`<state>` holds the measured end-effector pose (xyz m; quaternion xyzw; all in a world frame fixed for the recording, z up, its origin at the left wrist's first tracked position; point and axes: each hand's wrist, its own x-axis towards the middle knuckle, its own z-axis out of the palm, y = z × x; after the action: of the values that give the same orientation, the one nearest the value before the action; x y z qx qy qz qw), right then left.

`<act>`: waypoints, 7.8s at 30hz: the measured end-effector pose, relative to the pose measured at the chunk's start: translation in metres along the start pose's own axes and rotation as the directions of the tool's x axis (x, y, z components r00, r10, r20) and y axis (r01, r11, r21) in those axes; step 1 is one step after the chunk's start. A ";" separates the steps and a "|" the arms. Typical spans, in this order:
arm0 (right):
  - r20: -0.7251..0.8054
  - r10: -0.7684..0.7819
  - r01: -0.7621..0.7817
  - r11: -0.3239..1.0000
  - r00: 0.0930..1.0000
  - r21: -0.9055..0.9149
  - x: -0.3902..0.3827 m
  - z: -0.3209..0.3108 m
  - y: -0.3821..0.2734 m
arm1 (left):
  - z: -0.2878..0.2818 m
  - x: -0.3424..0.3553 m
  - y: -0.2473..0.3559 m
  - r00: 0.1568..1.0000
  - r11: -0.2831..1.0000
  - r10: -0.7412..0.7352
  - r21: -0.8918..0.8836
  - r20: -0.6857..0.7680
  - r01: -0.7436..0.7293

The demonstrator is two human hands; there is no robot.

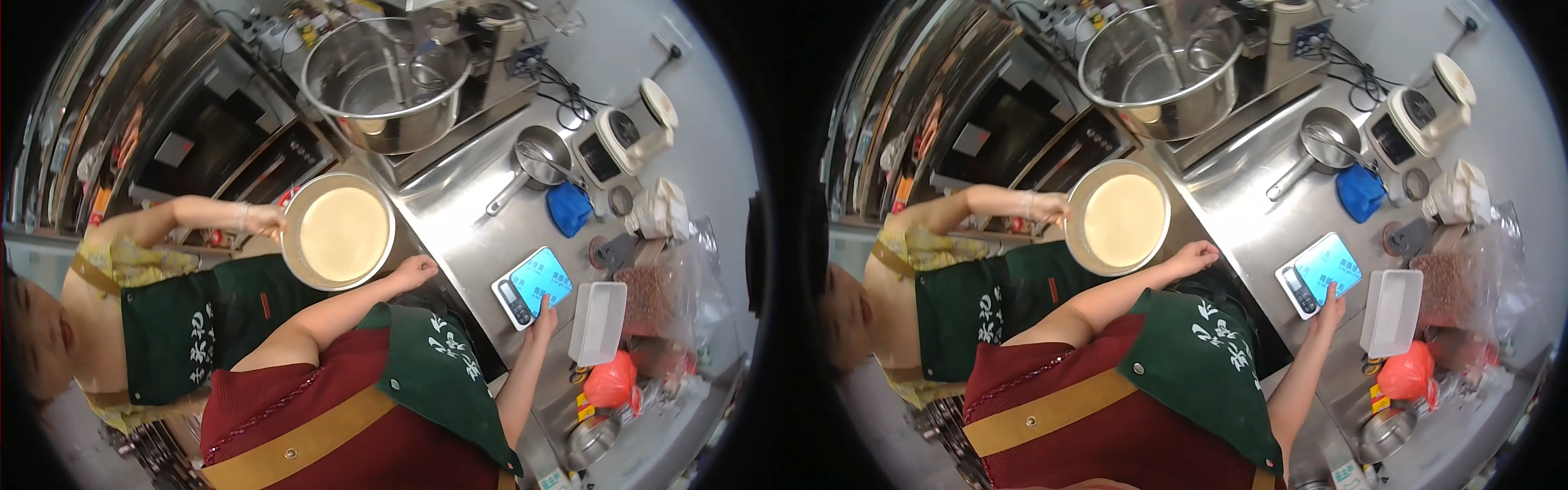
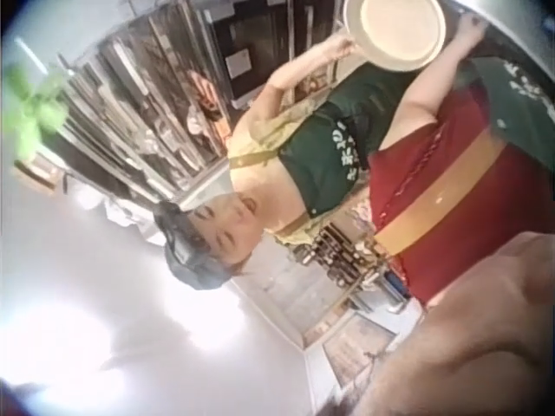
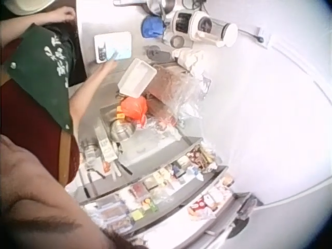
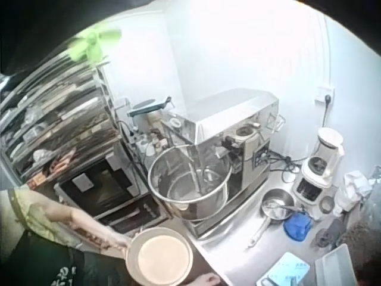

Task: Measuring and mixing various dry and wet ingredients into a metal bowl using a digital scale and a whisk.

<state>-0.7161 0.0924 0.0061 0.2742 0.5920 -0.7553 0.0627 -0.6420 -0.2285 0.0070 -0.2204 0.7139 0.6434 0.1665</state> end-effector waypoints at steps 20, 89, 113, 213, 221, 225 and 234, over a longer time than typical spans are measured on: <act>0.052 -0.587 0.429 0.526 0.808 -0.734 -0.060 0.005 -0.005 | -0.032 -0.078 -0.077 0.989 0.950 0.126 0.295 -0.072 -0.100; 0.212 -0.740 0.608 0.316 0.638 -0.728 -0.043 0.088 -0.021 | 0.053 -0.026 0.268 0.176 -0.394 0.470 0.384 0.865 -0.835; 0.379 -0.597 0.275 -0.261 0.707 -0.925 -0.084 -0.012 -0.075 | -0.040 0.010 0.167 0.656 0.422 0.444 0.503 0.610 -0.754; -0.981 -0.069 0.426 0.905 0.179 0.014 -0.348 -0.217 0.071 | 0.286 -0.029 0.063 0.761 0.724 0.248 0.407 0.600 -0.557; -0.988 -0.126 0.284 0.954 0.085 -0.097 -0.430 -0.214 0.059 | 0.340 -0.070 0.022 0.713 0.659 0.225 0.435 0.664 -0.613; -0.979 -0.200 0.323 0.929 0.034 -0.179 -0.405 -0.209 0.034 | 0.291 -0.060 0.041 0.646 0.794 0.166 0.287 0.745 -0.536; -0.790 -0.363 0.401 0.901 0.494 -0.164 -0.278 -0.141 -0.040 | 0.150 -0.007 0.045 0.982 0.996 -0.059 -0.061 0.177 0.071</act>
<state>-0.4506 0.1713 0.1553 0.4487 0.5848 -0.5547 -0.3860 -0.6671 -0.0756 0.0314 -0.1917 0.6670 0.6781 0.2420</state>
